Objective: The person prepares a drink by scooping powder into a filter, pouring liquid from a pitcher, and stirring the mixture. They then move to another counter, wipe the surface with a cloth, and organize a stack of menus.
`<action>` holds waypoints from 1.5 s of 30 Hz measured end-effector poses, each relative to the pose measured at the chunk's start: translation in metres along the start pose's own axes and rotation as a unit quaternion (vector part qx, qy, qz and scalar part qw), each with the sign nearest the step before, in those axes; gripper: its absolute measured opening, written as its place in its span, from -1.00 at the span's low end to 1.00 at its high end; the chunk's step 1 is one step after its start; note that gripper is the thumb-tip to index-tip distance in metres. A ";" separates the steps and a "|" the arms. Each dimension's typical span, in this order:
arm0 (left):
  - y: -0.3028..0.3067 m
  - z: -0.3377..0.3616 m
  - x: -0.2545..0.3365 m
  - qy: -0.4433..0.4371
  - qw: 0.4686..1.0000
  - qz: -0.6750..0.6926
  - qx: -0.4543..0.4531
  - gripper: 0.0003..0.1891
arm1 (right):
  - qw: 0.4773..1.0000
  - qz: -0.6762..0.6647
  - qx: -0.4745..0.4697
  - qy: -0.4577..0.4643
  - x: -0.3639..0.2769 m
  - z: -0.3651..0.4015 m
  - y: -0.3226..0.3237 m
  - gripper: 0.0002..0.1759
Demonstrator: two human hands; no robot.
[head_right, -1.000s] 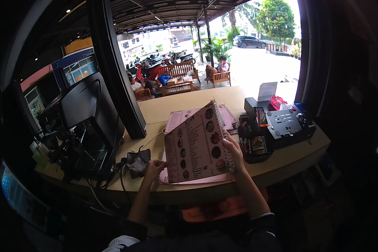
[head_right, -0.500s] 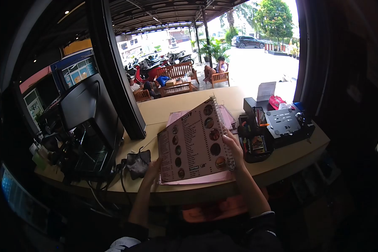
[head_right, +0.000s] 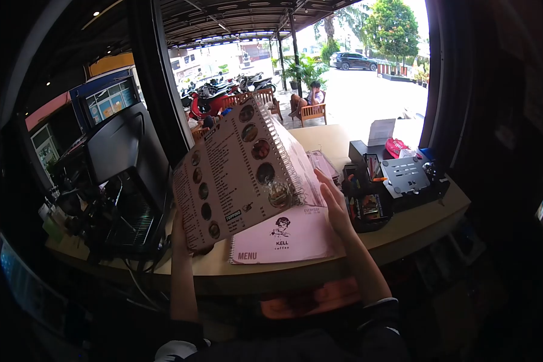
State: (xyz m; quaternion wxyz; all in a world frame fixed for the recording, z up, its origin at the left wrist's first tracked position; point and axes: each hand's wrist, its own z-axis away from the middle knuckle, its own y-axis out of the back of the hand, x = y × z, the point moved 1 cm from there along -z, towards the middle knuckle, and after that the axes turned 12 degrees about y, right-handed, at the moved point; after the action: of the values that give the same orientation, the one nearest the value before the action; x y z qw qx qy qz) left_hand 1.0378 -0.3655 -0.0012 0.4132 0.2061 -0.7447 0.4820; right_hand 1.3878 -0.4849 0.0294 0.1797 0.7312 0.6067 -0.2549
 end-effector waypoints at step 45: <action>0.053 0.004 0.057 0.109 0.992 -0.052 0.023 -0.65 | 0.981 0.031 0.065 -0.182 0.016 0.053 0.148 -0.79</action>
State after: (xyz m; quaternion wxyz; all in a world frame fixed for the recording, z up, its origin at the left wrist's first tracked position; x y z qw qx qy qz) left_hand 0.9665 -0.3398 0.0156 0.5112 0.2001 -0.6726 0.4963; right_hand 1.5263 -0.5318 -0.0302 0.2475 0.7009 0.5232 -0.4170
